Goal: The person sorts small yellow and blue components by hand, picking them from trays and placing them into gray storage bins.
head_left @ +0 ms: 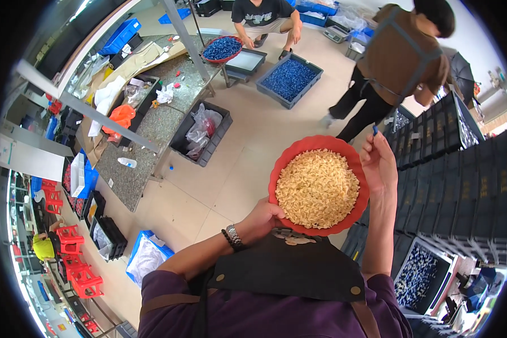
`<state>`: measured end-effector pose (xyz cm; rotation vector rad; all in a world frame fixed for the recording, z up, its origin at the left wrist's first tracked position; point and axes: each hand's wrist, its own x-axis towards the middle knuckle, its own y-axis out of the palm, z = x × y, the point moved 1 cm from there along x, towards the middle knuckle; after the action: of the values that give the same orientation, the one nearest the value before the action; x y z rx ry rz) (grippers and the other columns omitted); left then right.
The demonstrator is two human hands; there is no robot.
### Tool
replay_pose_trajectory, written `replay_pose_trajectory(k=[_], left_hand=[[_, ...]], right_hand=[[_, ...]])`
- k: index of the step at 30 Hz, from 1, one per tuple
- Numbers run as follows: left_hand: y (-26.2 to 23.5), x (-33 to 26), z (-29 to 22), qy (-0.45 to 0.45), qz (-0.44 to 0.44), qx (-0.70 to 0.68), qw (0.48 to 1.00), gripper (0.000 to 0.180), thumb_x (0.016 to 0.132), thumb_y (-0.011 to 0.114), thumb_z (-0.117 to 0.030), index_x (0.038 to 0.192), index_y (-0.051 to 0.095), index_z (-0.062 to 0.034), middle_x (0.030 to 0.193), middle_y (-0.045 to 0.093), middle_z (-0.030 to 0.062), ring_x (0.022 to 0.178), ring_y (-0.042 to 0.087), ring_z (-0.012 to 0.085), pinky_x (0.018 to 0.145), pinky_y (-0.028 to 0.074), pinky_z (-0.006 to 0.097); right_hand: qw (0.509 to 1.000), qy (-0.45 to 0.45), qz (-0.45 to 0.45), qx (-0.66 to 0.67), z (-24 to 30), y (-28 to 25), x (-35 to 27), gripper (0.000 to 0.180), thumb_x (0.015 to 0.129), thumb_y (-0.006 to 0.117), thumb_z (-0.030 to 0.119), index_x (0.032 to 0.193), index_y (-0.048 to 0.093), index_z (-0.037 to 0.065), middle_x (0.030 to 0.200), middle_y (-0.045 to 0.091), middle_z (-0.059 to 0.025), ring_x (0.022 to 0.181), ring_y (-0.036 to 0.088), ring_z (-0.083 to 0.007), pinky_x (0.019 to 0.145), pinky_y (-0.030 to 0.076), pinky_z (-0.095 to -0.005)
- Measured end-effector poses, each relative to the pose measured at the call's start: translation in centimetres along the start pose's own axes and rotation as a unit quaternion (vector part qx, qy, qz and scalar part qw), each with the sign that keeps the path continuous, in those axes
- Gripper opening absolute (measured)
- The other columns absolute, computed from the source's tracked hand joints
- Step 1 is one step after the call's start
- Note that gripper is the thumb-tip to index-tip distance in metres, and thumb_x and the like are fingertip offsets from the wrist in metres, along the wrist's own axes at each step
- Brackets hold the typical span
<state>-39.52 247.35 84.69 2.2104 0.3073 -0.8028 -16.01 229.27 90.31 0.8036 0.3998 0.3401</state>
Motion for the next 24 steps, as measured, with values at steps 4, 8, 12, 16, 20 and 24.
replay_pose_trajectory(k=[4,8,12,16,20,24], left_hand=[[-1.2,4.6,-3.9,0.027,-0.032,-0.048,0.998,0.056,0.07,0.048,0.01,0.125,0.046,0.0049,0.121,0.057,0.0152,0.107,0.058,0.0287,0.092,0.049,0.043],[-2.4,11.1,-8.2,0.072,-0.077,-0.071,0.992,0.056,0.069,0.048,0.01,0.125,0.047,0.006,0.121,0.057,0.0162,0.108,0.058,0.0288,0.094,0.048,0.041],[-1.3,16.5,-14.4,0.09,-0.104,-0.102,0.985,0.057,0.068,0.047,0.01,0.125,0.046,0.0057,0.123,0.056,0.0161,0.109,0.058,0.0288,0.095,0.048,0.038],[-0.3,21.0,-19.4,0.073,-0.128,-0.092,0.985,0.061,0.069,0.048,0.009,0.13,0.043,0.0039,0.127,0.054,0.0157,0.113,0.055,0.0292,0.098,0.046,0.041],[0.2,25.5,-24.1,0.081,-0.127,-0.154,0.976,0.069,0.07,0.049,0.009,0.137,0.034,-0.001,0.133,0.049,0.0136,0.12,0.05,0.0302,0.102,0.042,0.045],[-0.1,29.2,-29.0,0.085,-0.152,-0.162,0.971,0.07,0.07,0.05,0.01,0.137,0.034,-0.0022,0.133,0.049,0.0138,0.119,0.051,0.0305,0.099,0.045,0.045]], right_hand=[[0.995,0.08,0.028,0.047,-1.5,-1.5,12.7,0.012,0.094,0.054,0.012,0.1,0.054,0.002,0.087,0.055,-0.0039,0.072,0.048,-0.0114,0.057,0.04,-0.0212],[0.985,0.147,0.014,0.089,-3.1,-2.4,25.1,0.01,0.093,0.053,0.011,0.097,0.052,0.002,0.083,0.054,-0.0045,0.07,0.048,-0.0114,0.054,0.038,-0.0222],[0.97,0.218,0.009,0.105,-5.3,-1.5,37.3,0.01,0.093,0.053,0.012,0.092,0.052,0.003,0.082,0.055,-0.0047,0.065,0.048,-0.0106,0.053,0.037,-0.0226],[0.964,0.245,-0.009,0.102,-5.6,0.3,45.5,0.008,0.091,0.056,0.009,0.091,0.052,0.002,0.085,0.058,-0.0098,0.064,0.049,-0.0132,0.054,0.041,-0.0264],[0.964,0.254,-0.055,0.064,-5.4,2.1,52.6,0.01,0.093,0.055,0.012,0.09,0.053,0.003,0.083,0.059,-0.0076,0.065,0.048,-0.0126,0.055,0.041,-0.0255],[0.958,0.274,-0.059,0.053,-5.9,2.7,58.5,0.013,0.094,0.054,0.016,0.09,0.053,0.003,0.084,0.059,-0.0059,0.067,0.047,-0.0119,0.056,0.04,-0.0244]])
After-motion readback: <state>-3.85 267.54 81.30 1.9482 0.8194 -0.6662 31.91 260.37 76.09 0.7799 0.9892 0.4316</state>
